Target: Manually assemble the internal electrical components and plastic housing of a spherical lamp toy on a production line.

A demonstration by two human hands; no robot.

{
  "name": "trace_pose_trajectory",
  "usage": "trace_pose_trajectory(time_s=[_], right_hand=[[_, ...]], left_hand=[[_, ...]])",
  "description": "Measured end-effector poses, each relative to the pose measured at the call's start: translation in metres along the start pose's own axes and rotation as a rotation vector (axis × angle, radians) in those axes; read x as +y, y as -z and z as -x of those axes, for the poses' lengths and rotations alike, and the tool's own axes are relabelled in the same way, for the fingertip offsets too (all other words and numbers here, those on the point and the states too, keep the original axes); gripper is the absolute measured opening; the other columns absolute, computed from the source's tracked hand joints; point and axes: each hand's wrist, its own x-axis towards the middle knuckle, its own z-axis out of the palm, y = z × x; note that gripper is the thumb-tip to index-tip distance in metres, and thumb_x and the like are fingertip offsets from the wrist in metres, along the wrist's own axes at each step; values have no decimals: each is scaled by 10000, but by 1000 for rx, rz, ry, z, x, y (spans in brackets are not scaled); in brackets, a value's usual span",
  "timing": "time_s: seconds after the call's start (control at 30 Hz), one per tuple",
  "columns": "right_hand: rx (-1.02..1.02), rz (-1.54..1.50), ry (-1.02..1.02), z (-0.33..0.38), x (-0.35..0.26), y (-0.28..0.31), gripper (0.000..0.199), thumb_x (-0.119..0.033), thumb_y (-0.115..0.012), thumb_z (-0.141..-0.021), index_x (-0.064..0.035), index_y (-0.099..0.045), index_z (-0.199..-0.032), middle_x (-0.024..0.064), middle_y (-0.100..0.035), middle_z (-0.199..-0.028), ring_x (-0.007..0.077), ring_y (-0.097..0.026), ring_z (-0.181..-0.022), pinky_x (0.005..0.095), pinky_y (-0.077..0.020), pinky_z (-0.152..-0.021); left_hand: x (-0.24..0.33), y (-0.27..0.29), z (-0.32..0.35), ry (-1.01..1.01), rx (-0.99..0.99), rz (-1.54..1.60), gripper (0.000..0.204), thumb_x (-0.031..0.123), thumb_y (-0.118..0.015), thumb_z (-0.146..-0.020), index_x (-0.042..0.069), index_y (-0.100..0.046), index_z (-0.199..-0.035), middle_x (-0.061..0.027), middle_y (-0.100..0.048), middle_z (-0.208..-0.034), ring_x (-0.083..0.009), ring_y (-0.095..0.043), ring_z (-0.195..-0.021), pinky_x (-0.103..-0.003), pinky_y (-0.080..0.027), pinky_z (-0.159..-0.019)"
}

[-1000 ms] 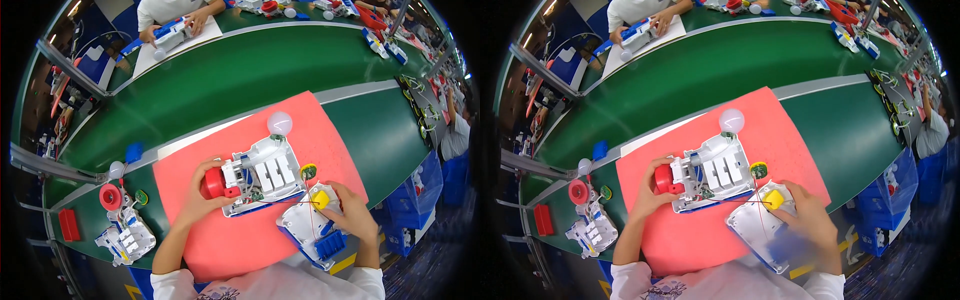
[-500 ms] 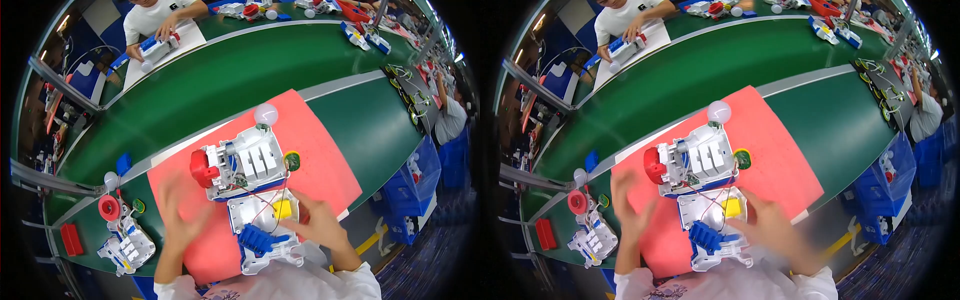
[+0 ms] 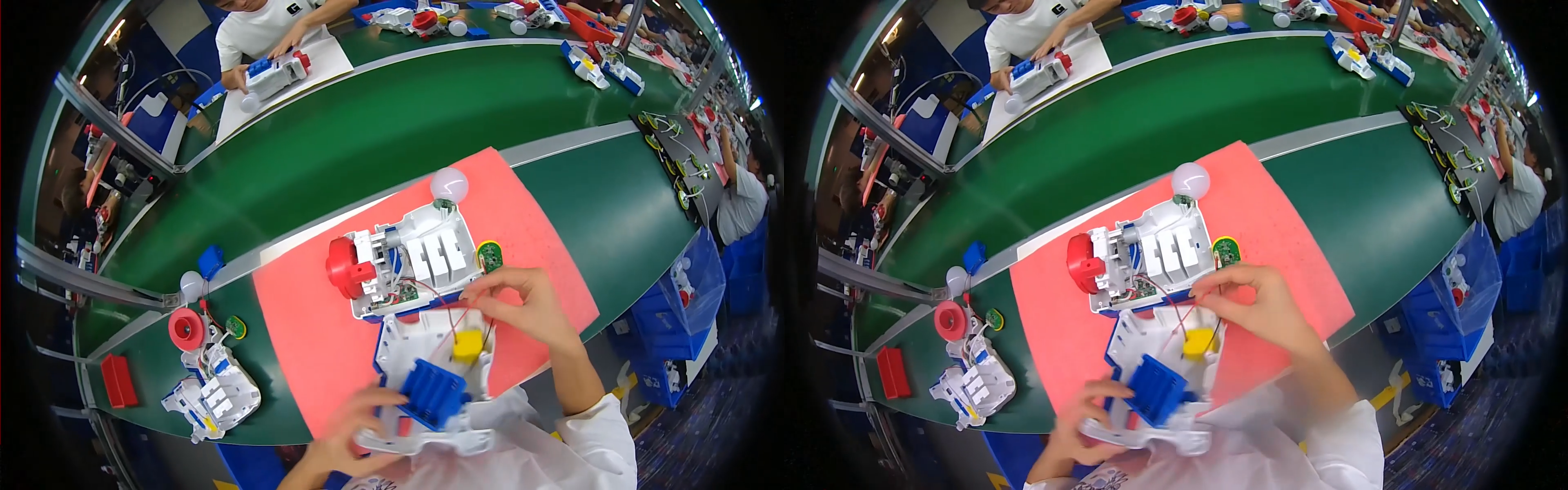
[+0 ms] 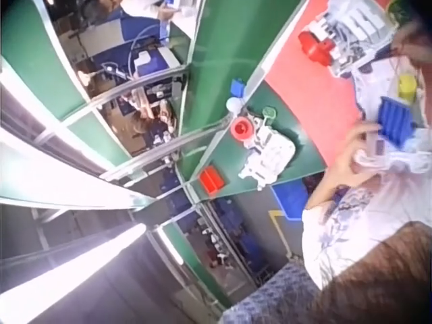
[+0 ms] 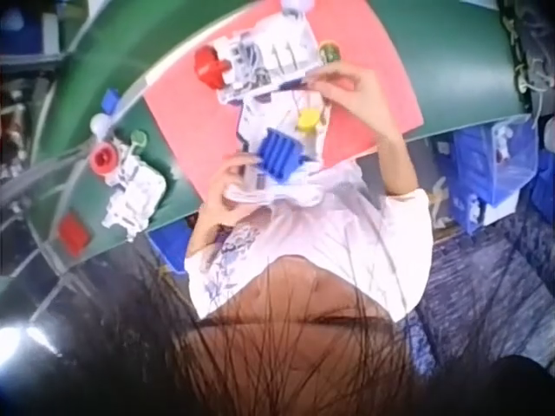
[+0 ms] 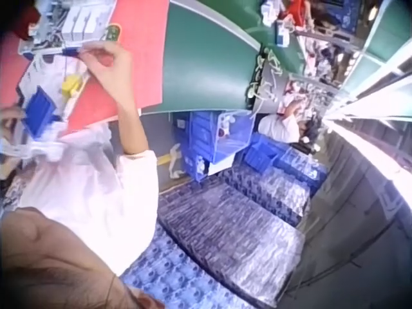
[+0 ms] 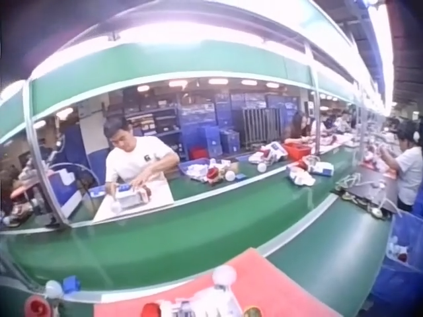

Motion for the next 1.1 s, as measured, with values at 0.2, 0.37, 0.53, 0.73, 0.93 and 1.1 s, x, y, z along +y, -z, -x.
trace_pose_trajectory(time_s=[0.2, 0.37, 0.53, 0.73, 0.93, 1.1], right_hand=[[65, -847, -154, -3, 21, 0, 253, -67, -537, -936, 42, -644, -1138, 119, -708, -960, 146, -655, -587, 212, -507, -476], [-28, -1298, -249, -15, 25, 15, 274, -190, -483, -967, 20, -651, -1019, 72, -654, -861, 50, -271, -389, 187, -199, -311], [-7, -1174, -255, -13, 35, 26, 238, -198, -514, -964, -7, -653, -998, 8, -603, -787, 24, -279, -381, 177, -187, -317], [128, -1163, -334, -8, 34, 26, 224, -147, -575, -938, -8, -681, -1077, -43, -528, -709, 6, -275, -390, 183, -185, -337], [62, -863, -176, -5, 51, 25, 262, -130, -577, -951, 14, -673, -1148, -27, -579, -742, 2, -360, -424, 191, -235, -370], [385, -188, -11, -3, 22, 12, 302, -177, -570, -995, 17, -643, -1215, 76, -715, -931, 124, -655, -701, 231, -478, -603]], left_hand=[[4, 44, -6, 88, 303, 203, 407, 437, -733, -709, 112, -488, -734, -190, -550, -988, -365, -570, -1045, -568, -403, -1035], [-2, 84, -22, -73, 153, 269, 352, 251, -793, -658, 120, -466, -654, -41, -511, -674, -279, -648, -650, -574, -458, -970], [44, 109, -42, -15, 280, 254, 356, 246, -811, -649, 94, -489, -670, -6, -491, -608, -182, -575, -528, -526, -481, -924], [78, 128, -48, 39, 465, 60, 240, 148, -665, -738, 46, -454, -685, 1, -446, -566, -94, -388, -422, -261, -348, -535], [68, 107, -46, 103, 629, -900, 283, 148, -700, -705, 58, -434, -665, -3, -383, -584, -112, -359, -532, -284, -220, -518], [-11, 102, -15, -85, 716, -895, 203, 51, -657, -728, 48, -454, -716, -88, -493, -677, -248, -541, -650, -490, -488, -959]])
